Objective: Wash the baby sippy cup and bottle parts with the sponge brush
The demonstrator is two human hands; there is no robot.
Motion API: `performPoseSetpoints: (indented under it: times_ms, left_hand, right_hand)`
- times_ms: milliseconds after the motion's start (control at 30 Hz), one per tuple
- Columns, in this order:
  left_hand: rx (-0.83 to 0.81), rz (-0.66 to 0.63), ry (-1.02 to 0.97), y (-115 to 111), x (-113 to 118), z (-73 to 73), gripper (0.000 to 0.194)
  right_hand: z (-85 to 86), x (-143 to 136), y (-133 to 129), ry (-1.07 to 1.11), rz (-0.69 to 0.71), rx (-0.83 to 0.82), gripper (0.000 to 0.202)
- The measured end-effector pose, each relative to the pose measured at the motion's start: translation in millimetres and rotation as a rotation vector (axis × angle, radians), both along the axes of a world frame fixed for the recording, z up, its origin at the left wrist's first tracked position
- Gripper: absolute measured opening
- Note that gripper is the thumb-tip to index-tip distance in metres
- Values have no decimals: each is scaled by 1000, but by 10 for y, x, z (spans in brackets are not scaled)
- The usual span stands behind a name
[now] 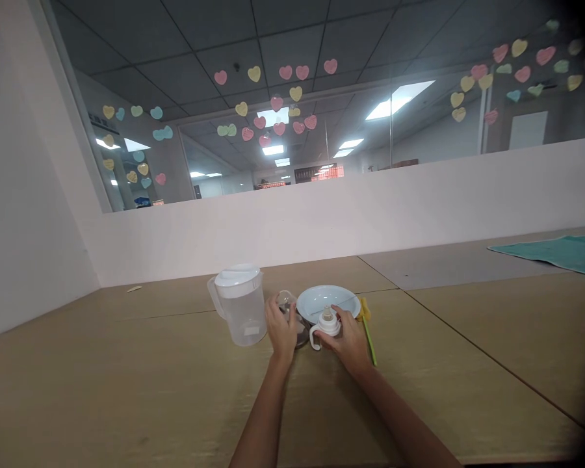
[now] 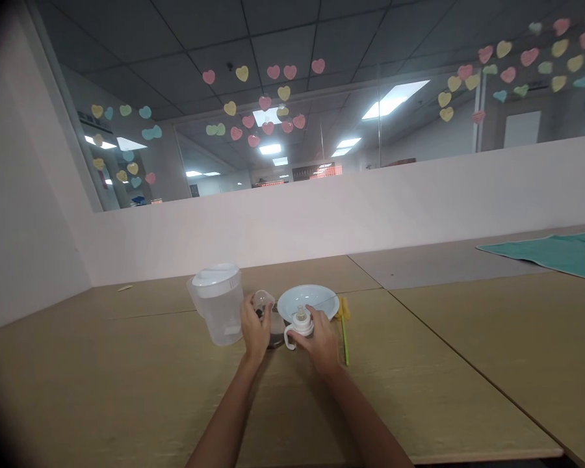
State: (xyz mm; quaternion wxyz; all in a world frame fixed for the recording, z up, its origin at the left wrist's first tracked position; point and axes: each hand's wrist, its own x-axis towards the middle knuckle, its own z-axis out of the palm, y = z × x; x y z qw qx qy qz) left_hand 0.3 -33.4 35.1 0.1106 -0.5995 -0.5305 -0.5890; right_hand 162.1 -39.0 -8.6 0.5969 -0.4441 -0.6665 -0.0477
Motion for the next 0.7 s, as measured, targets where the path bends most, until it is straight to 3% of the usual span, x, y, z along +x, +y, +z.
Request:
performPoseSetpoints:
  times_ms: [100, 267, 500, 700]
  left_hand:
    - [167, -237, 12, -106, 162, 37, 38]
    - [34, -499, 230, -186, 393, -64, 37]
    - [-103, -598, 125, -183, 445, -188, 41]
    - [-95, -611, 44, -182, 473, -240, 41]
  right_hand:
    - [8, -6, 5, 15, -14, -19, 64]
    - [-8, -1, 32, 39, 8, -19, 60]
    - [-22, 15, 15, -26, 7, 23, 59]
    - [23, 4, -40, -56, 16, -1, 54]
